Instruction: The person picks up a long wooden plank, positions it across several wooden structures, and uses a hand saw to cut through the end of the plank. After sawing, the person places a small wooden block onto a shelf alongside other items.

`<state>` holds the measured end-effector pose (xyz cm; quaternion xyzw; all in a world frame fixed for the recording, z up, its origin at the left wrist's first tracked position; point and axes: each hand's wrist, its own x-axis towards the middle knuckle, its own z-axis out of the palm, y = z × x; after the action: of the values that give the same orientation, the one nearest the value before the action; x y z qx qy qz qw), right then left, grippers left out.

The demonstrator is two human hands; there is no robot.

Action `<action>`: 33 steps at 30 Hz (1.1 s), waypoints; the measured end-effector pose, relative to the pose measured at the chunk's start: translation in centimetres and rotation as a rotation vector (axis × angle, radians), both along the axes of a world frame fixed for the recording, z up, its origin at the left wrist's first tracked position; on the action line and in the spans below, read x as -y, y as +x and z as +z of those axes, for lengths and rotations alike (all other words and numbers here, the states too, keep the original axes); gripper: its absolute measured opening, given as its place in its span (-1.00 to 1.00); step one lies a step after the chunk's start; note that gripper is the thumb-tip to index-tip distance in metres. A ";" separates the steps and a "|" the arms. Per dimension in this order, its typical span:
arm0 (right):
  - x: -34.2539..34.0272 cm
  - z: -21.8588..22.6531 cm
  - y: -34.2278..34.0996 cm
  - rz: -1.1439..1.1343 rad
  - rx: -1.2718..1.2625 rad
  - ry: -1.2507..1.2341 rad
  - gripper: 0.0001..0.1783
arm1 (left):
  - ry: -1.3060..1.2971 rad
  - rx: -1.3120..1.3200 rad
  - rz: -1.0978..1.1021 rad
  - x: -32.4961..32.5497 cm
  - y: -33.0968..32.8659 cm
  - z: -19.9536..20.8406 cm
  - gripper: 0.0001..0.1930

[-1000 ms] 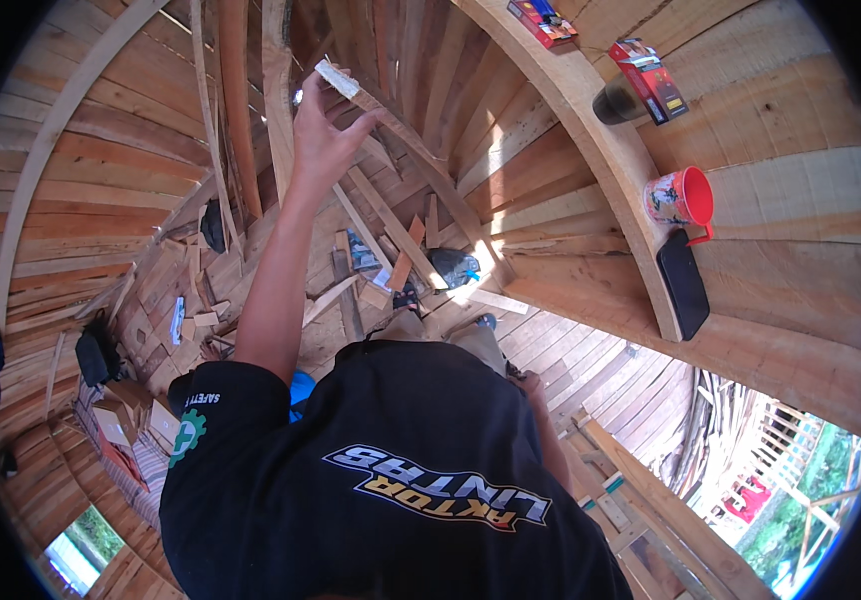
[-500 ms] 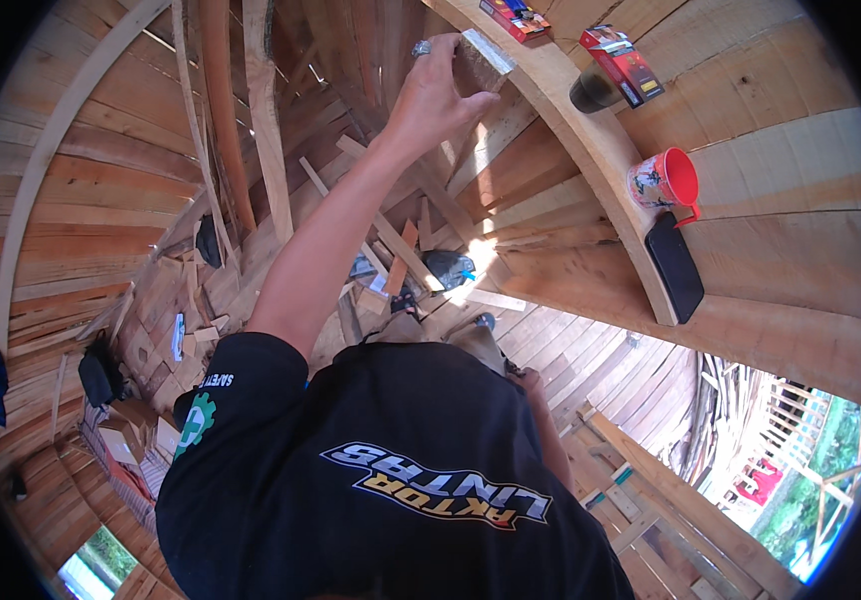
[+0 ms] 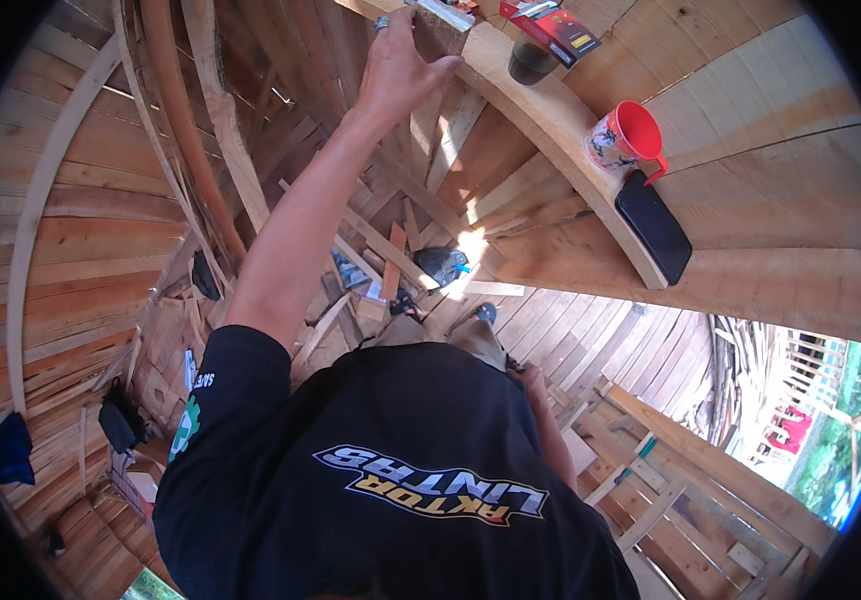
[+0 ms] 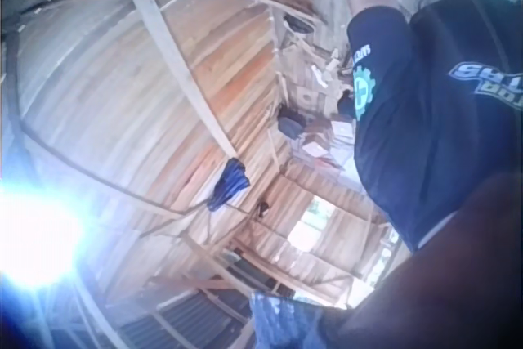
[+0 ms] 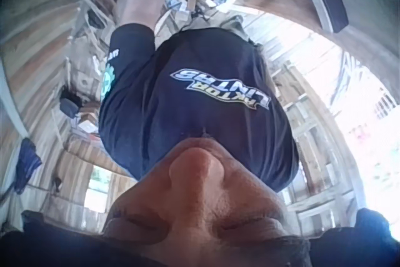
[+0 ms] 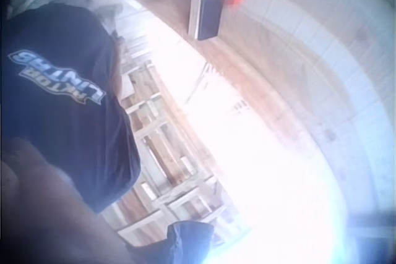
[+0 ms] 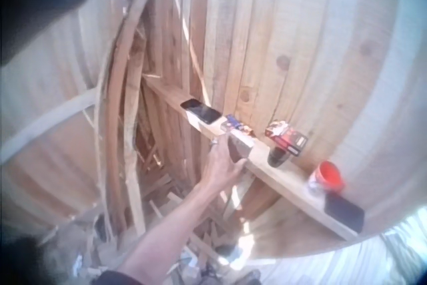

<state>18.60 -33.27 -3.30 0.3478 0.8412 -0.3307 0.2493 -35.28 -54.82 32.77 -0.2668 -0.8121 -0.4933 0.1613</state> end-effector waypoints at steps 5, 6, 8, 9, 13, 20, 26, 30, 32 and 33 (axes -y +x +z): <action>1.5 3.0 -1.8 -0.094 0.065 0.003 -0.42 | 0.003 -0.025 -0.002 0.0 0.5 0.4 -0.23; 1.4 2.8 -2.0 -0.087 0.069 -0.002 -0.42 | 0.004 -0.029 0.001 0.0 0.5 0.4 -0.23; 1.2 3.0 -2.4 -0.076 0.078 -0.008 -0.41 | 0.006 -0.069 0.010 -0.2 0.4 -0.3 -0.22; 1.1 2.9 -2.3 -0.058 0.073 0.008 -0.41 | 0.009 -0.089 0.012 -0.3 0.4 -0.7 -0.21; 1.4 3.8 -3.4 -0.035 0.088 -0.014 -0.42 | -0.018 -0.061 0.025 -0.1 0.4 -2.2 -0.25; 1.4 3.8 -3.4 -0.080 0.157 -0.009 -0.41 | -0.023 -0.064 0.014 -0.8 -0.4 -2.1 -0.24; 1.7 5.4 -4.0 -0.058 0.190 0.016 -0.39 | -0.040 -0.121 0.029 -1.3 -1.3 -1.9 -0.24; 2.3 5.9 -4.1 -0.107 0.166 -0.004 -0.39 | -0.057 -0.126 0.041 -1.4 -2.0 -2.0 -0.25; 2.5 5.7 -3.9 -0.108 0.137 0.008 -0.39 | -0.071 -0.148 0.052 -1.3 -2.3 -2.1 -0.25; 2.6 5.5 -3.7 -0.118 0.140 -0.003 -0.40 | -0.071 -0.105 0.045 -1.4 -2.4 -2.1 -0.25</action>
<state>14.90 -35.84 2.17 0.4185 0.7992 -0.3211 0.2881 -37.71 -53.45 30.72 -0.2795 -0.8252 -0.4458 0.2054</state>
